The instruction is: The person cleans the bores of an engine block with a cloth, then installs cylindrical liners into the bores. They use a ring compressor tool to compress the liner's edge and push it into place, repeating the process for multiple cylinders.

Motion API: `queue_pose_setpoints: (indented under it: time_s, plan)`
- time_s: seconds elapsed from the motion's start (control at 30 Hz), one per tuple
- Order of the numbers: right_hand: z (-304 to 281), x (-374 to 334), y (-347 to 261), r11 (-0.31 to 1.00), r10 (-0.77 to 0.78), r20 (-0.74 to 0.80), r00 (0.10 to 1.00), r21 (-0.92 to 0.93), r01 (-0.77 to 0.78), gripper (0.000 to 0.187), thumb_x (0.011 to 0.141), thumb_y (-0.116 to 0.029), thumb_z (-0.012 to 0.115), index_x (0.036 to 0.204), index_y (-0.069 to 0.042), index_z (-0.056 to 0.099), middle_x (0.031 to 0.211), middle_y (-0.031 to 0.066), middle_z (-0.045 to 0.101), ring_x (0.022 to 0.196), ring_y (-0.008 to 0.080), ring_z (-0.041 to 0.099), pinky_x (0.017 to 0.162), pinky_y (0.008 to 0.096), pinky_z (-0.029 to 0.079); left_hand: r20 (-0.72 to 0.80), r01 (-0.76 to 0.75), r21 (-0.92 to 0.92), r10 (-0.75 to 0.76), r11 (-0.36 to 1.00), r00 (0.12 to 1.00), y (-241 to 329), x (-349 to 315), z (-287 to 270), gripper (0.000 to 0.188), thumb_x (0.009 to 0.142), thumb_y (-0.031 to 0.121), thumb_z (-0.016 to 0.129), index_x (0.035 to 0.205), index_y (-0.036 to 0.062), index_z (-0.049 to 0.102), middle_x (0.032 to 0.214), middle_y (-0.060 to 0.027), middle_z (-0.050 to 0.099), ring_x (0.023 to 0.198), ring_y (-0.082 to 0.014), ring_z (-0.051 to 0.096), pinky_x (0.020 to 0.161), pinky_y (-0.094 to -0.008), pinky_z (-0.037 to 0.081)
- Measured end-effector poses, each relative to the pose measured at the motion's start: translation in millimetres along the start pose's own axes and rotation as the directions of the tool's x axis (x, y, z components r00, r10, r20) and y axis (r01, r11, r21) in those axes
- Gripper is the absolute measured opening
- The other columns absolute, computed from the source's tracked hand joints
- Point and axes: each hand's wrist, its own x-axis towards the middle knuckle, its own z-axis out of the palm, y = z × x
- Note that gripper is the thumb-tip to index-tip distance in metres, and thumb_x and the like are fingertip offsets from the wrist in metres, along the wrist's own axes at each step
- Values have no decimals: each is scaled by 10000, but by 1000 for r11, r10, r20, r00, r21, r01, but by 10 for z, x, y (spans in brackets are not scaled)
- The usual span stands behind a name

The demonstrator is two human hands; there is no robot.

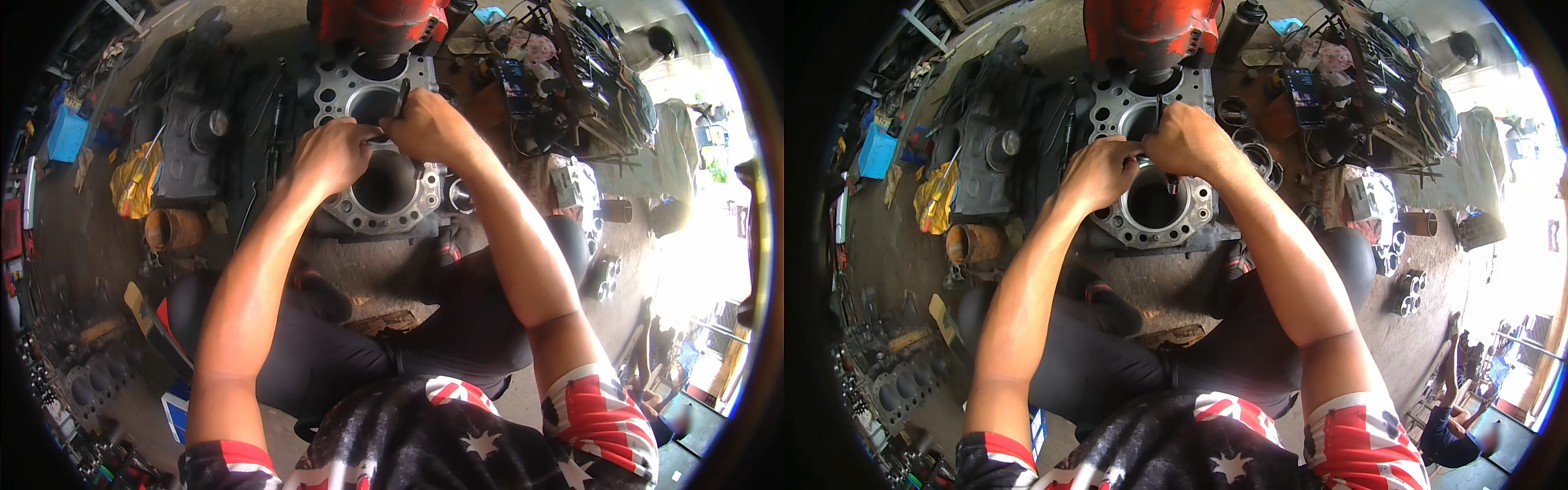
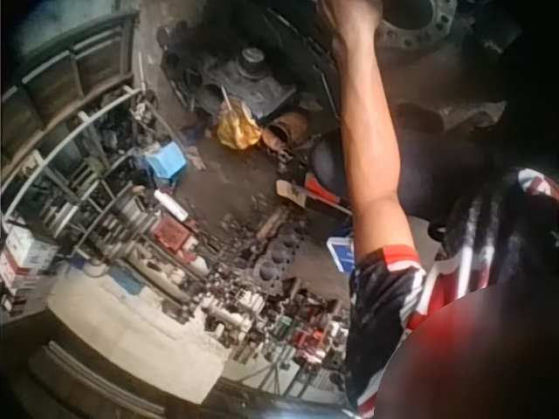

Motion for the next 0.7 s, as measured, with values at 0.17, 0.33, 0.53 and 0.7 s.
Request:
queue_pose_setpoints:
  time_s: [0.17,0.33,0.53,0.7]
  plan:
    - [-74,16,-29,999,20,-7,1000,26,-19,417,877,-319,704,709,63,727,666,220,693,726,345,746,745,447,579,-33,-20,-8,20,1000,999,-9,4,14,296,895,136,588,1128,97,766,976,-175,711,953,-384,693,838,-489,559]
    - [-60,41,-40,999,41,12,999,19,-41,419,873,-323,706,712,64,729,667,221,692,728,346,746,748,449,576,-2,-6,-2,6,1000,1000,-1,16,12,304,900,128,582,1138,77,764,972,-183,716,960,-388,694,862,-484,556]
    - [-98,14,-82,999,31,10,999,6,-31,412,872,-322,707,706,55,730,661,220,688,717,342,742,745,449,574,1,-5,-26,5,1000,1000,17,15,-13,307,895,127,580,1133,58,760,981,-192,713,958,-386,692,866,-472,557]
    - [-291,-101,-151,1000,10,9,1000,24,-10,365,840,-261,613,693,55,722,685,237,701,777,360,752,824,447,588,-46,-83,-80,79,993,996,52,9,-108,296,899,100,599,1148,69,757,1001,-181,710,969,-383,688,870,-470,551]
